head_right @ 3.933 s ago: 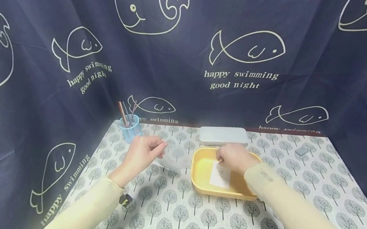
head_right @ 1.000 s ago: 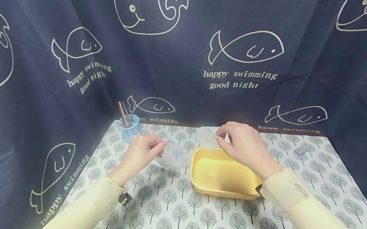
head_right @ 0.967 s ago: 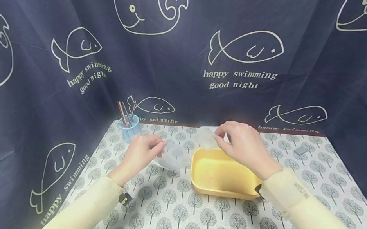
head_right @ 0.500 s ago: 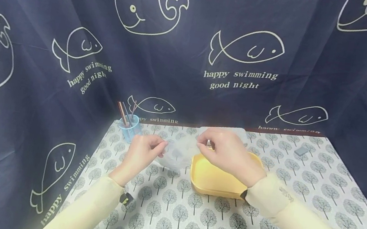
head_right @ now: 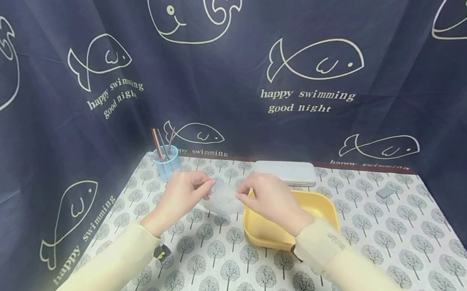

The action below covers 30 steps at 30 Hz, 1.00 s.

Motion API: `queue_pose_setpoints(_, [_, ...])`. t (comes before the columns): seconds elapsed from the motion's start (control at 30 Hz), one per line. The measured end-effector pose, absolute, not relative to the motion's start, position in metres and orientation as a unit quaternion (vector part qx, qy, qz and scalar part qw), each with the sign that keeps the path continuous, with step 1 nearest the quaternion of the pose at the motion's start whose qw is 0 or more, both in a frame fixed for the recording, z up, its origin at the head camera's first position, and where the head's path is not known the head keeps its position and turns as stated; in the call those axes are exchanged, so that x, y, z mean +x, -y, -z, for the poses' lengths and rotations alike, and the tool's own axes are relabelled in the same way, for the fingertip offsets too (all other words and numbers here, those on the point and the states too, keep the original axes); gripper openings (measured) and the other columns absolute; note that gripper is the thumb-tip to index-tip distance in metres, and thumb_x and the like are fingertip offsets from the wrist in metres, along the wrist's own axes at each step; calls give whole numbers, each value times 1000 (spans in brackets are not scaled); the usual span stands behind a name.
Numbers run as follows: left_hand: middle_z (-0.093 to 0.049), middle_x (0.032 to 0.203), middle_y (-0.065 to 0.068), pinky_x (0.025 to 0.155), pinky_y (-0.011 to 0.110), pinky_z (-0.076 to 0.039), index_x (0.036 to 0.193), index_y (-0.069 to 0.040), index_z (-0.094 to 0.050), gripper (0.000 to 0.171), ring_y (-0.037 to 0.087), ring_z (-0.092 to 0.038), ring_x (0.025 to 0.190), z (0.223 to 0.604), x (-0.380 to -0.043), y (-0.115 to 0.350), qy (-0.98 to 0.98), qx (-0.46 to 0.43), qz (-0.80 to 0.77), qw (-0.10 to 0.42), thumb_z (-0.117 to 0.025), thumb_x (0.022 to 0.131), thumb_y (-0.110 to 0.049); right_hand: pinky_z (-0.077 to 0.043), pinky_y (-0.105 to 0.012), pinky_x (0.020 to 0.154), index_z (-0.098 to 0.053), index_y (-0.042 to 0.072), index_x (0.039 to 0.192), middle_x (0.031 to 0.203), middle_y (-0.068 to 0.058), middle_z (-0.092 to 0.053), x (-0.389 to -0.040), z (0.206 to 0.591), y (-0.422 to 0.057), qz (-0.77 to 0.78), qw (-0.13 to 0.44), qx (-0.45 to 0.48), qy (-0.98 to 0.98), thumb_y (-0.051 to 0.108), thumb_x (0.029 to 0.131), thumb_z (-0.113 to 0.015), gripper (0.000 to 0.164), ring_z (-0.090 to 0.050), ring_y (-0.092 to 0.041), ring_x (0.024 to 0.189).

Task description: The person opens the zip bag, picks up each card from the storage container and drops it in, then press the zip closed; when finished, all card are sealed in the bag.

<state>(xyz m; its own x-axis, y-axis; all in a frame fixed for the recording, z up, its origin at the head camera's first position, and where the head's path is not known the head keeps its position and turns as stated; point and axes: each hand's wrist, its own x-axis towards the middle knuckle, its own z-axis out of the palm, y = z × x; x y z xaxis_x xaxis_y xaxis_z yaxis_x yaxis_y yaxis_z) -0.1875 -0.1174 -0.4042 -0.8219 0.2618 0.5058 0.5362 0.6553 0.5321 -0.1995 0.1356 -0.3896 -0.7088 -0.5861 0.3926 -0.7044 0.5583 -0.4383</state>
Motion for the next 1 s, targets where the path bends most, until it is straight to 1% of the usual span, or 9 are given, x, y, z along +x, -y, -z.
queue_pose_setpoints(0.1, [-75,73,-2,61,15,-55,90,-8,-79,13,0,-66,59,404,-187,117,889,-227,346,198,-71,99,-13,-55,-35,76,-80,20,91,90,14,-69,-203,395,-129,-286,86,363,883,19,92,-81,2,-67,-13,81])
queue_pose_setpoints(0.2, [-75,74,-3,61,15,-55,90,-9,-80,13,0,-65,59,404,-187,117,890,-228,343,198,-71,99,-13,-55,-35,78,-81,20,94,95,13,-65,-205,399,-125,-284,79,358,886,20,92,-81,2,-67,-16,85])
queue_pose_setpoints(0.27, [-75,73,-4,61,16,-55,90,-10,-80,13,-1,-65,59,405,-187,117,890,-229,341,200,-71,99,-13,-55,-36,79,-81,19,95,100,9,-62,-206,401,-122,-284,79,358,886,19,91,-82,4,-66,-18,88])
queue_pose_setpoints(0.33, [-74,71,-5,60,16,-55,89,-10,-80,13,-1,-65,59,405,-188,118,889,-231,340,203,-72,99,-13,-55,-38,84,-81,20,94,108,5,-62,-207,403,-120,-283,85,364,883,17,90,-82,5,-65,-19,96])
queue_pose_setpoints(0.43, [-72,69,-6,59,16,-54,89,-9,-80,13,-2,-64,58,406,-188,118,888,-234,340,205,-72,99,-14,-55,-40,89,-82,20,93,118,0,-62,-209,405,-116,-275,90,373,881,16,91,-81,5,-64,-19,103])
queue_pose_setpoints(0.53, [-72,69,-6,59,16,-54,89,-9,-80,13,-2,-64,58,407,-189,117,886,-238,339,209,-73,99,-14,-55,-41,94,-82,19,93,121,-3,-63,-213,407,-113,-269,83,382,880,16,92,-81,3,-63,-21,110])
queue_pose_setpoints(0.67, [-72,69,-6,59,16,-54,88,-9,-80,13,-2,-64,58,406,-188,116,885,-241,339,210,-73,99,-14,-55,-42,96,-83,16,94,121,-7,-66,-217,408,-108,-247,80,413,873,15,91,-83,4,-65,-24,110])
queue_pose_setpoints(0.77, [-71,68,-6,58,15,-53,87,-10,-79,14,-2,-63,57,405,-188,115,885,-237,343,205,-73,99,-14,-56,-41,94,-83,15,94,119,-8,-68,-221,407,-103,-217,94,444,864,13,88,-85,6,-67,-27,108])
queue_pose_setpoints(1.0, [-71,67,-8,55,16,-52,83,-12,-79,17,-3,-62,57,404,-188,114,885,-232,348,204,-73,99,-15,-58,-39,90,-84,19,91,116,-8,-71,-226,404,-97,-161,112,477,857,15,85,-88,8,-69,-26,105])
